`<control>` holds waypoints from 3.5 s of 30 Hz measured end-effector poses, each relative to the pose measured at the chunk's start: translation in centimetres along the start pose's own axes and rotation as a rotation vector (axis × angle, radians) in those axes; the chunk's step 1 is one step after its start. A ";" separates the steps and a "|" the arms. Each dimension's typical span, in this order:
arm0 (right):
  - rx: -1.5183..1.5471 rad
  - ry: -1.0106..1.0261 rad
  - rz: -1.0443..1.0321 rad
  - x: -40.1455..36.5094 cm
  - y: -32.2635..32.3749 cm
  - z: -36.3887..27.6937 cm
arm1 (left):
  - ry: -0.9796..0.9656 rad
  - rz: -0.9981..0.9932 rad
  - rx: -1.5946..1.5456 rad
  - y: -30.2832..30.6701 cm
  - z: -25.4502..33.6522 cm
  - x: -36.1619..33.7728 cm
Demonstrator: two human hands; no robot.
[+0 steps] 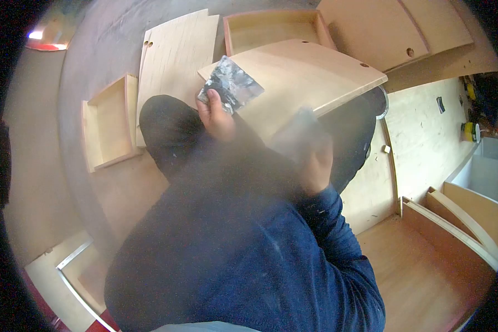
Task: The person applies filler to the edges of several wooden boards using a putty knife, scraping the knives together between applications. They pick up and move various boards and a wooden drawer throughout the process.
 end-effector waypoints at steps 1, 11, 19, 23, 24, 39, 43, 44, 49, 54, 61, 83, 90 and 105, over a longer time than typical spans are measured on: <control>-0.018 -0.011 -0.011 0.1 0.1 0.4 | -0.029 0.008 -0.003 -0.5 -0.3 -0.2; -0.048 0.106 0.011 3.5 -3.1 -4.6 | -0.143 0.174 -0.007 -1.9 0.1 7.6; -1.089 0.935 -0.564 6.6 -2.4 -10.2 | -0.107 0.274 0.421 -1.9 -2.5 10.8; -1.397 0.859 -0.626 7.1 -2.7 -10.2 | -0.105 0.311 0.289 -3.5 -1.6 9.8; -1.406 0.859 -0.643 7.4 -2.7 -10.3 | -0.107 0.328 0.313 -3.3 -2.1 9.9; -0.094 -0.318 -0.200 7.8 0.8 -7.5 | -0.077 0.459 0.146 -1.9 -4.1 9.5; 0.149 -0.153 -0.016 8.1 1.3 -7.3 | -0.090 0.439 0.073 -1.4 -4.4 9.6; 0.268 -0.080 0.107 7.9 -0.2 -8.6 | -0.087 0.436 0.076 -1.3 -4.5 9.5; -0.225 -0.185 -0.347 4.9 0.3 -2.0 | -0.081 0.455 0.041 -1.6 -4.0 9.3; -0.264 -0.014 0.114 8.2 3.2 -7.3 | -0.086 0.442 0.076 -1.1 -4.6 9.4; -0.433 -0.204 -0.557 4.9 1.8 -1.7 | -0.090 0.440 0.023 -1.7 -3.8 9.2; 0.093 0.109 0.150 9.2 4.5 -3.7 | -0.112 0.438 -0.018 -2.4 -3.0 8.9; -0.098 -0.229 -0.365 5.2 -0.3 -7.1 | -0.092 0.418 -0.038 -1.9 -3.7 9.0; -0.034 -0.057 -0.009 8.6 0.4 -8.5 | -0.071 0.363 -0.066 -1.8 -3.6 8.8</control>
Point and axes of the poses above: each hand's wrist, its own x-axis towards the middle knuckle, its own y-axis out of the back of the hand, z = x × y, the point moved 1 cm from there along x, towards the middle knuckle, and after that the axes turned 14 degrees about -z, right-handed, at the moved point
